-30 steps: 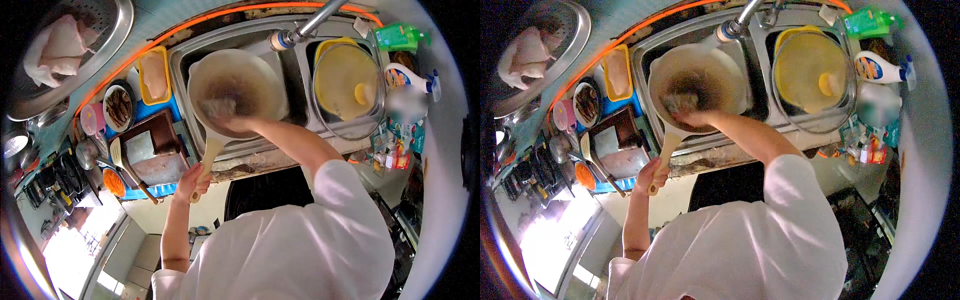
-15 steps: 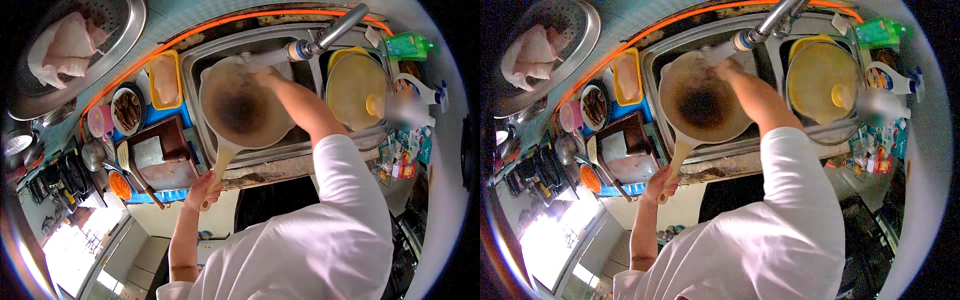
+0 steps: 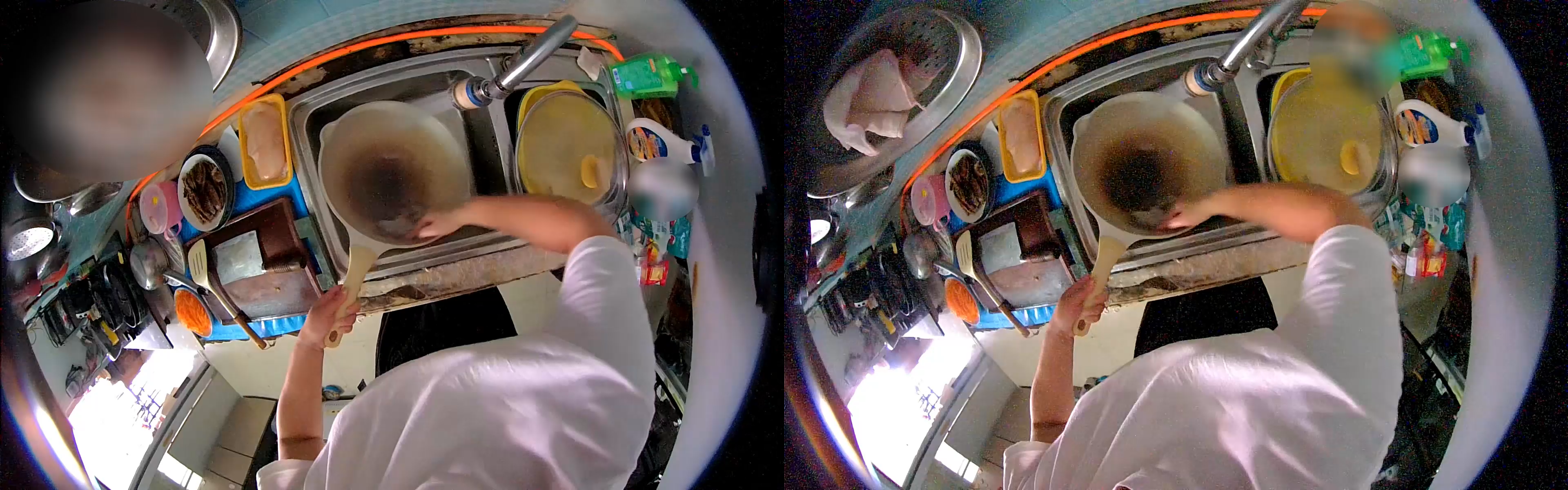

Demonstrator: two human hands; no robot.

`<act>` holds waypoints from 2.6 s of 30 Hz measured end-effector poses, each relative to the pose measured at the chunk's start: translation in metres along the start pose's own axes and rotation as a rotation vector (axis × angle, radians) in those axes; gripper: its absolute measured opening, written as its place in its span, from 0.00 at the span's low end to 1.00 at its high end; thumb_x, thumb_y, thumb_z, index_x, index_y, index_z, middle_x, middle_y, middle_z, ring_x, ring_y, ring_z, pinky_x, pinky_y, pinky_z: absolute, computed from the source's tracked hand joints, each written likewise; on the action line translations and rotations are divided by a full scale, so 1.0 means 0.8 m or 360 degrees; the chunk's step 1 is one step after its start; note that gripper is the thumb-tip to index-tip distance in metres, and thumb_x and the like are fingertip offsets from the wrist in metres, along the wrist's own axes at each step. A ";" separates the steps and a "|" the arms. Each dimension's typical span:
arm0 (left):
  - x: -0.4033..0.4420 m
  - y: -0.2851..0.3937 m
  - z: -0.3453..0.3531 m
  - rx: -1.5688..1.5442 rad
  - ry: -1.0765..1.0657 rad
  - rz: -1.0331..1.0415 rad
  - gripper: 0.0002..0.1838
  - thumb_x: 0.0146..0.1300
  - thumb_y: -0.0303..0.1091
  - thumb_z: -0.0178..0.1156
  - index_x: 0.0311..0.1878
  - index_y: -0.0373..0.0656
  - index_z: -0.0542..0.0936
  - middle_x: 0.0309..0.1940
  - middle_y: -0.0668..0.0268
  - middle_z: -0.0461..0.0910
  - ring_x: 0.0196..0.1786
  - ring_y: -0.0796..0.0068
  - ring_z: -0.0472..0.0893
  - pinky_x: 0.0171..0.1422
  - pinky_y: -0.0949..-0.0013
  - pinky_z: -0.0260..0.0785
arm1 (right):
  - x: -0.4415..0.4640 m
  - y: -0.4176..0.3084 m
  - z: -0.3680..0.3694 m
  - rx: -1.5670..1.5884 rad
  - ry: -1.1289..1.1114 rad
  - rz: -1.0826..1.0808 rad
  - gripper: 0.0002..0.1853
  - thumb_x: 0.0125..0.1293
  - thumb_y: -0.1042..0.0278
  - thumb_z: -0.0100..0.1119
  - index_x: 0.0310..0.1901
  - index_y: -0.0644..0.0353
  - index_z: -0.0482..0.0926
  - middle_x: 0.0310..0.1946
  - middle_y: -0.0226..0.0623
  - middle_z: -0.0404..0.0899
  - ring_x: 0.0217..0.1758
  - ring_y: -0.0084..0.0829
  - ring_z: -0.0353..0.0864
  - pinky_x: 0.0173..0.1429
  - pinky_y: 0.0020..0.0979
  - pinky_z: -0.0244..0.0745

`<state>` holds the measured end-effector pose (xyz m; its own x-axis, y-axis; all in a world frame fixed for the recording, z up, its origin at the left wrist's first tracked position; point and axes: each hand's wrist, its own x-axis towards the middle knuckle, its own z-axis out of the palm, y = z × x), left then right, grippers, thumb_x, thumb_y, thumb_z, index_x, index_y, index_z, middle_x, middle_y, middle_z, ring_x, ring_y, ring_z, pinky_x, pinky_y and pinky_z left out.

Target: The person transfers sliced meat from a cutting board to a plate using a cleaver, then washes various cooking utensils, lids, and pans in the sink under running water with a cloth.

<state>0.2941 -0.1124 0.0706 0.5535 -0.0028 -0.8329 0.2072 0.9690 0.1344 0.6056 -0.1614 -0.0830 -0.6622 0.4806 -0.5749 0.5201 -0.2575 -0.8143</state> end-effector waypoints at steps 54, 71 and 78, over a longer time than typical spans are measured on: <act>-0.087 -0.122 0.178 0.0944 0.1119 0.0500 0.17 0.61 0.33 0.51 0.52 0.46 0.64 0.23 0.66 0.68 0.14 0.81 0.63 0.15 0.72 0.58 | -0.211 0.042 -0.169 -0.2594 0.1112 0.1576 0.23 0.63 0.59 0.43 0.55 0.63 0.71 0.62 0.44 0.61 0.65 0.45 0.54 0.63 0.47 0.52; -0.022 -0.225 0.152 0.1418 0.1269 0.1301 0.22 0.53 0.23 0.47 0.53 0.39 0.58 0.31 0.42 0.74 0.35 0.41 0.75 0.36 0.48 0.66 | -0.067 -0.244 0.201 0.1481 0.0928 -0.0184 0.13 0.63 0.60 0.53 0.36 0.65 0.74 0.28 0.36 0.80 0.30 0.23 0.77 0.37 0.26 0.71; -0.063 -0.239 0.125 0.1751 0.1315 0.1396 0.24 0.52 0.25 0.50 0.53 0.31 0.57 0.28 0.46 0.77 0.27 0.51 0.79 0.27 0.55 0.71 | -0.056 -0.250 0.235 0.0960 0.1340 -0.0229 0.14 0.60 0.59 0.56 0.32 0.63 0.78 0.27 0.32 0.78 0.29 0.24 0.75 0.34 0.27 0.69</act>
<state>0.3069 -0.3224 0.1406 0.3219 0.8996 -0.2952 0.7232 -0.0324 0.6898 0.4298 -0.2892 0.0903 0.0136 0.9089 -0.4168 -0.0429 -0.4160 -0.9084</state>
